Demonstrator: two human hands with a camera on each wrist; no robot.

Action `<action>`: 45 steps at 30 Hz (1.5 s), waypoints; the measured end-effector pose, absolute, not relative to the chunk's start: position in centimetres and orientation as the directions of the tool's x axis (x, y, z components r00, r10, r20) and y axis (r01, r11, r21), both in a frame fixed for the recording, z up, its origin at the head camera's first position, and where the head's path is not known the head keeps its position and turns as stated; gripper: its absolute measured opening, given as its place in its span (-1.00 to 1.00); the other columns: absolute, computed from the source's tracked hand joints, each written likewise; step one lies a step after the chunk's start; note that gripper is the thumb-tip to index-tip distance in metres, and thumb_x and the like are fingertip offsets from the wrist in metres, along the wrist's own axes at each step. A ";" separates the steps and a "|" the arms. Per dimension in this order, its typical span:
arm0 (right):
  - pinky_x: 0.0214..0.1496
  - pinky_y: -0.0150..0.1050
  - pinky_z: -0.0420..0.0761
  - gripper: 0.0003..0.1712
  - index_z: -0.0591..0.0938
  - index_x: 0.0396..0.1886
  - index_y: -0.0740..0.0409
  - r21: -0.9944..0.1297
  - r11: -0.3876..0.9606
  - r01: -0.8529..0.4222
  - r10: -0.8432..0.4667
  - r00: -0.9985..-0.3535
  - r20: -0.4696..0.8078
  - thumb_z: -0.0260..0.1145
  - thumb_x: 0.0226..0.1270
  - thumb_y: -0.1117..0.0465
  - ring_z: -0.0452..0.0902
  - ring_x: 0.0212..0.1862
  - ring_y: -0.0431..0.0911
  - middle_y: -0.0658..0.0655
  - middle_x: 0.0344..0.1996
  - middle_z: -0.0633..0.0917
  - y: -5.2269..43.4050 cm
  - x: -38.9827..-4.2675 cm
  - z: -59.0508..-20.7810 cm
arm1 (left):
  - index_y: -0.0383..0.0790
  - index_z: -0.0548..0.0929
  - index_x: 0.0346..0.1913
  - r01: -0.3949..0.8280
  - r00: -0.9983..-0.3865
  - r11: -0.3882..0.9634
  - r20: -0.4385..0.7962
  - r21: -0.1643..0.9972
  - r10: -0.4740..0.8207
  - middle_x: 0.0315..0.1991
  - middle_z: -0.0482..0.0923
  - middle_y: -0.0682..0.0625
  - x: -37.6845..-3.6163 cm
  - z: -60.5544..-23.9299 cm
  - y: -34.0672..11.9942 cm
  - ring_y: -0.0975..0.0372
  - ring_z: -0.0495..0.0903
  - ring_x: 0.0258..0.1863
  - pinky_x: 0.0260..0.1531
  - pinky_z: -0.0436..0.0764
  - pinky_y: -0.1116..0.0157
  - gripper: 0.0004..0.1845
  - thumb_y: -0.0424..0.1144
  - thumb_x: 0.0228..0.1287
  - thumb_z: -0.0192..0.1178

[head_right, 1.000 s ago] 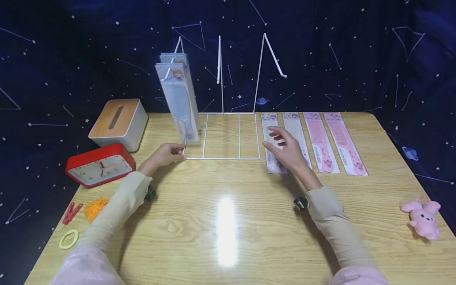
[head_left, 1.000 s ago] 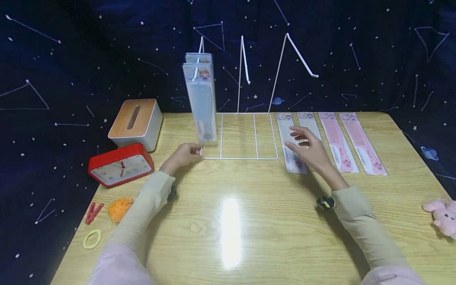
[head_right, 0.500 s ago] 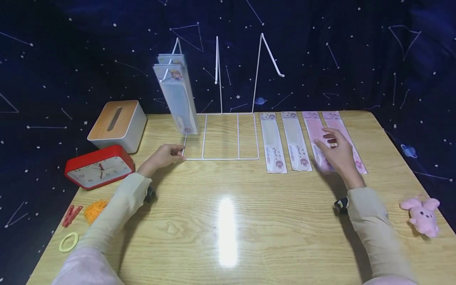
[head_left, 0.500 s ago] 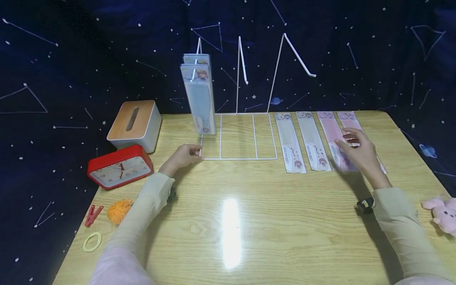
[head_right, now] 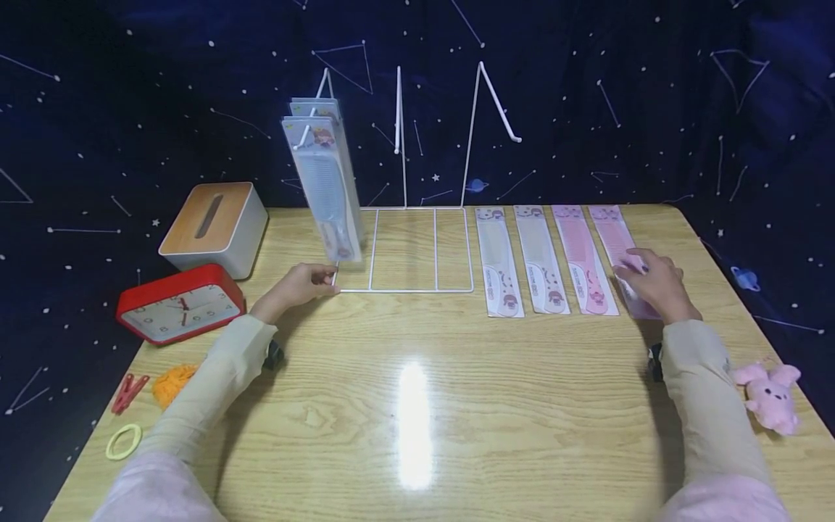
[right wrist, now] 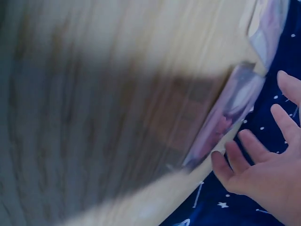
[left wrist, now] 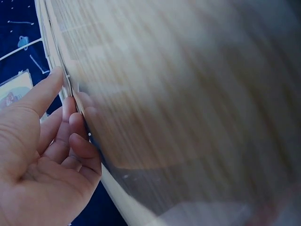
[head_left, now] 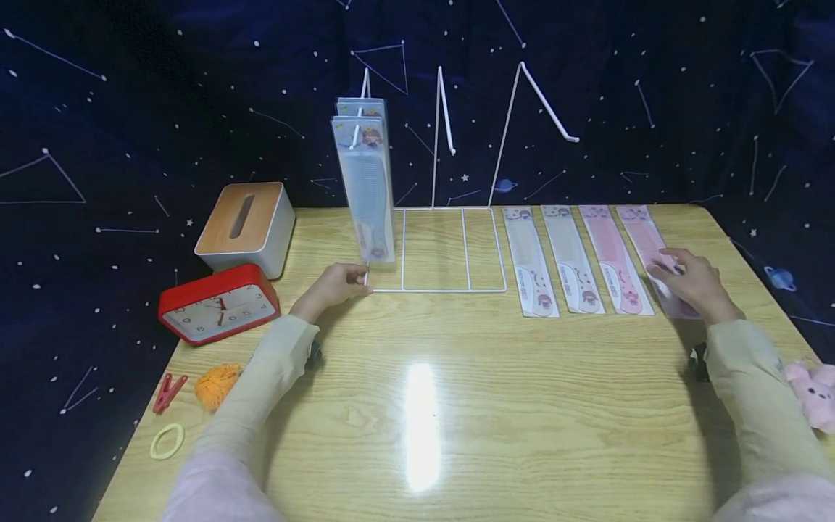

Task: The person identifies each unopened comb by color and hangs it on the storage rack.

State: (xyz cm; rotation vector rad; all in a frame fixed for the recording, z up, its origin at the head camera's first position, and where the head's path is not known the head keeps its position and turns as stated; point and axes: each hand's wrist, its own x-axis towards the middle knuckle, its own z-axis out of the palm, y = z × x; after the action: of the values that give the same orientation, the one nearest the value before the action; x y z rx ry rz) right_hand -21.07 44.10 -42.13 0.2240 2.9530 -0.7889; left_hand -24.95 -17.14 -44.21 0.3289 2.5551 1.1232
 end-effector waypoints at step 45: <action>0.03 -0.13 0.39 -0.27 0.20 0.43 0.19 -0.631 0.763 0.138 0.203 -0.979 0.031 0.13 0.25 0.28 0.26 0.10 0.29 0.55 0.27 0.27 40.9 -20.1 -39.5 | -0.46 0.37 0.28 0.072 -0.918 0.651 -0.204 0.756 0.340 -0.26 0.51 -0.08 -24.5 -43.7 -17.0 0.22 0.41 -0.35 -0.46 0.43 0.45 -0.42 -0.29 0.25 0.26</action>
State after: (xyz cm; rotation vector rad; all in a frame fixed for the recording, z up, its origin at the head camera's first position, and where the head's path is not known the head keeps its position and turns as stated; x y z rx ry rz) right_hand -20.06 40.89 -39.49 0.2952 3.0413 -1.0755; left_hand -24.49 -17.02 -43.66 0.3283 2.5427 1.1437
